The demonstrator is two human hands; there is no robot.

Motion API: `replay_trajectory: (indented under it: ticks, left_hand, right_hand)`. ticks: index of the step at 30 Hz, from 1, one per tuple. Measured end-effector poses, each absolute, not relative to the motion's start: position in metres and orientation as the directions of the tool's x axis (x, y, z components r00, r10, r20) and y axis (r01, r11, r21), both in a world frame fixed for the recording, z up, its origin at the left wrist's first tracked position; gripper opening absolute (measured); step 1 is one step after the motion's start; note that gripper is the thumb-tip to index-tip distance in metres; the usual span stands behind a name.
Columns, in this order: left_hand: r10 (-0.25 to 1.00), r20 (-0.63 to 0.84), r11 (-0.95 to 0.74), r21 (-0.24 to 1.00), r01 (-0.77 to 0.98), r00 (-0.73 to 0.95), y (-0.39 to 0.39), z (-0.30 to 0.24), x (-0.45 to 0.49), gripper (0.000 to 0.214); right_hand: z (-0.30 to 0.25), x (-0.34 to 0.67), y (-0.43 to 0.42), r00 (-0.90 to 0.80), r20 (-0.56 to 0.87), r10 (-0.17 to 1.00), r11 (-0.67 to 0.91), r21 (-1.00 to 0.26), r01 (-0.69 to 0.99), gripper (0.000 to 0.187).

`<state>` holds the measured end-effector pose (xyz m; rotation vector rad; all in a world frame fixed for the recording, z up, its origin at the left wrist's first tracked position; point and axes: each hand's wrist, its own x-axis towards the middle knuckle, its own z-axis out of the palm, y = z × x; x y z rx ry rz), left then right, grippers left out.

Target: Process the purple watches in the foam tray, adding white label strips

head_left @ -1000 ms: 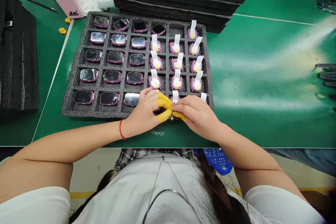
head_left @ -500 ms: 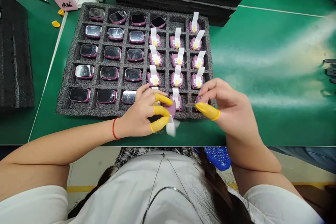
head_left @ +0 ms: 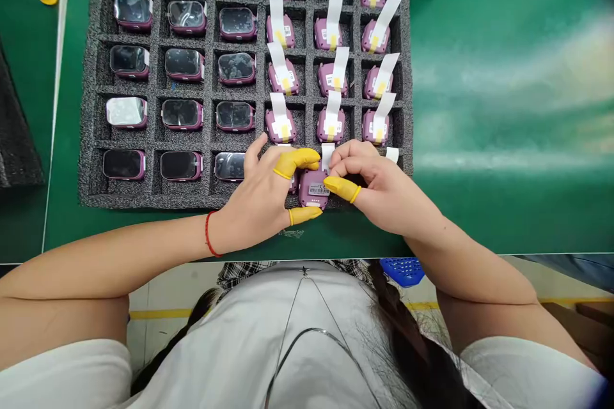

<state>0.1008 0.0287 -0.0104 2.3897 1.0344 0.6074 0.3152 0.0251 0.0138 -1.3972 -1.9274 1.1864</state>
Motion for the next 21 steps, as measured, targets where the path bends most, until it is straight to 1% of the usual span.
replay_trajectory:
  ticks: [4, 13, 21]
  left_hand:
    - [0.753, 0.231, -0.623, 0.551, 0.555, 0.617, 0.0288, -0.0114, 0.1021, 0.056]
    - [0.755, 0.218, -0.620, 0.548, 0.562, 0.619, 0.0299, -0.0101, 0.1026, 0.054]
    - [0.755, 0.220, -0.619, 0.550, 0.561, 0.618, 0.0296, -0.0094, 0.1031, 0.051]
  right_hand:
    - [0.0121, 0.3124, 0.0241, -0.378, -0.084, 0.922, 0.140, -0.838, 0.527, 0.015]
    - [0.0089, 0.3122, 0.0225, -0.373, -0.049, 0.927, 0.167, -0.835, 0.525, 0.014]
    - [0.0101, 0.3126, 0.0226, -0.380, -0.064, 0.923, 0.157, -0.838, 0.523, 0.013]
